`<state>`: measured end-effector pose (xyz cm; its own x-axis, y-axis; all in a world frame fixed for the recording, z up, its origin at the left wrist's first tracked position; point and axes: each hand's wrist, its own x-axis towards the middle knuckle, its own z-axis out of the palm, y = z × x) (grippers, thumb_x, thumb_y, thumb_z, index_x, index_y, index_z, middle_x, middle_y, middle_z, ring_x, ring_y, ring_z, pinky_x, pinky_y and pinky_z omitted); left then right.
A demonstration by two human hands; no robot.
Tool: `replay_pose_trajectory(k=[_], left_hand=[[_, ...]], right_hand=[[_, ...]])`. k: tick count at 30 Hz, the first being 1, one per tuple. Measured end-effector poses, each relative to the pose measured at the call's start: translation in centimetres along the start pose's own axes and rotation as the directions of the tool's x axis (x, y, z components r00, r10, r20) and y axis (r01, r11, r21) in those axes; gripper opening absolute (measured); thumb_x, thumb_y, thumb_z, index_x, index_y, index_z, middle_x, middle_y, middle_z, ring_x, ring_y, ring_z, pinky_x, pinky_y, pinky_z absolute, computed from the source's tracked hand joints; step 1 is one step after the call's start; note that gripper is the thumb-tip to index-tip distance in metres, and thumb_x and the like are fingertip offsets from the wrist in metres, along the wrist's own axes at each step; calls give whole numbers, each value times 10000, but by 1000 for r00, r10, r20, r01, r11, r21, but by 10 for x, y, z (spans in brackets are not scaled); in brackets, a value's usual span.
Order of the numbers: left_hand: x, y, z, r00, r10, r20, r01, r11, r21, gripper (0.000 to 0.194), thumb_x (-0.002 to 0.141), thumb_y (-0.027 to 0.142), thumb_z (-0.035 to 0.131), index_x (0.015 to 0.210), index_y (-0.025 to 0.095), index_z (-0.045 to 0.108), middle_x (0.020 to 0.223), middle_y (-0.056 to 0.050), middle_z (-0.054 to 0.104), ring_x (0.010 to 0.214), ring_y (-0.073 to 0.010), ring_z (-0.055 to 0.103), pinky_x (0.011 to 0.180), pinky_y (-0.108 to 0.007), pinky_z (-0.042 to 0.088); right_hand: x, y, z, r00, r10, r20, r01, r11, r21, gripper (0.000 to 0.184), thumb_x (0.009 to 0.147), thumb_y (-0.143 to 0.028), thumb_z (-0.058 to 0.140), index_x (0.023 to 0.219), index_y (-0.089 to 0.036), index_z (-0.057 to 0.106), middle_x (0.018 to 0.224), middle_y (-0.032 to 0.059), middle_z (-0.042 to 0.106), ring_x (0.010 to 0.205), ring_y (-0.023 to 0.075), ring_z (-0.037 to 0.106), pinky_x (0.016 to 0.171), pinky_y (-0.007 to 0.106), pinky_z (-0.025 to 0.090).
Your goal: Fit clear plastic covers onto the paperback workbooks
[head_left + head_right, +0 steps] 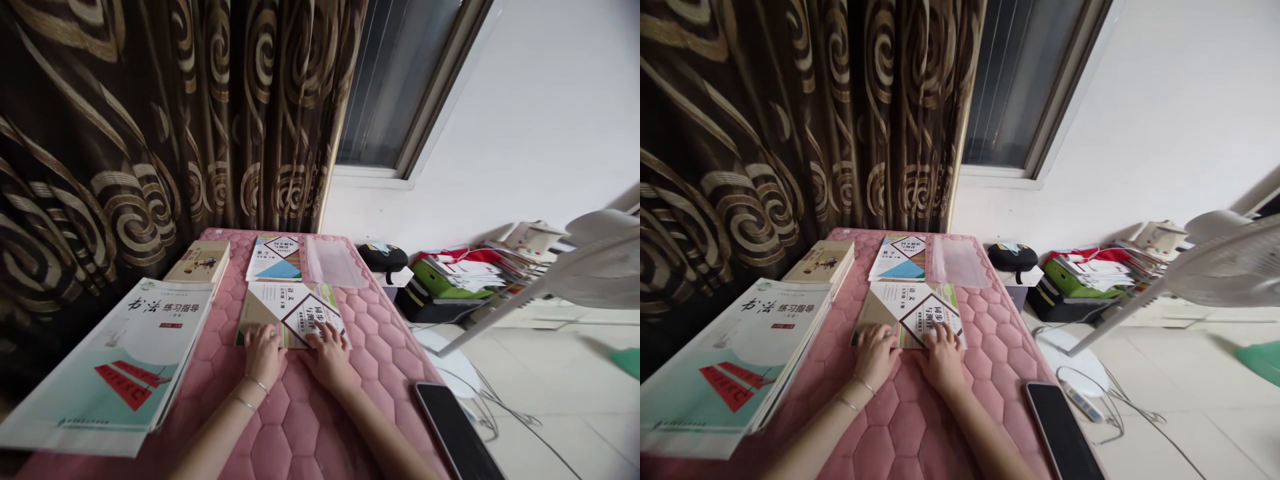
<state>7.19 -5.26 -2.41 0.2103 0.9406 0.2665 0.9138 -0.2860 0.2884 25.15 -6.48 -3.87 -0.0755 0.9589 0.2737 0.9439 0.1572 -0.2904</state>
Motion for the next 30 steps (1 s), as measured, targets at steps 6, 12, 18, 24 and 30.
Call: replay_pose_trajectory(k=[6,12,18,24,30], left_hand=[[6,6,10,1000,22,-21,-23,999,-44,112,812,183,603,845,236,696,1062,-49,630,1072,-236,524,1040,-502,259],[-6,-33,-12,995,-82,-58,84,996,31,110,789,267,660,884,278,714,1109,-41,627,1087,-249,523,993,-486,296],[-14,-84,-25,981,-191,-23,192,979,65,200,813,240,615,983,256,719,1067,-46,667,998,-226,584,839,-371,379],[-11,-98,-20,987,-158,3,158,985,63,207,824,168,575,929,241,737,1003,-29,706,954,-201,607,812,-341,365],[-10,-96,-24,987,-156,25,154,986,70,260,835,129,541,938,262,740,986,-18,706,945,-191,610,818,-348,363]], right_hand=[[10,-15,10,1000,15,-5,-14,999,51,280,839,-425,601,1078,-288,656,1396,72,480,1298,306,352,1020,478,281],[2,27,-7,990,133,35,-135,989,54,243,809,-399,640,1036,-331,693,1374,34,508,1282,300,374,985,508,320],[-7,82,-25,993,114,40,-119,981,154,244,826,-353,574,1007,-301,729,1247,37,620,1169,280,509,973,482,375],[-5,106,-21,999,-6,-31,14,966,259,232,815,-328,595,975,-269,752,1149,43,685,1079,249,593,957,410,444],[-2,112,-25,999,-23,32,13,958,287,243,807,-310,601,999,-283,747,1172,35,677,1099,241,591,962,402,451]])
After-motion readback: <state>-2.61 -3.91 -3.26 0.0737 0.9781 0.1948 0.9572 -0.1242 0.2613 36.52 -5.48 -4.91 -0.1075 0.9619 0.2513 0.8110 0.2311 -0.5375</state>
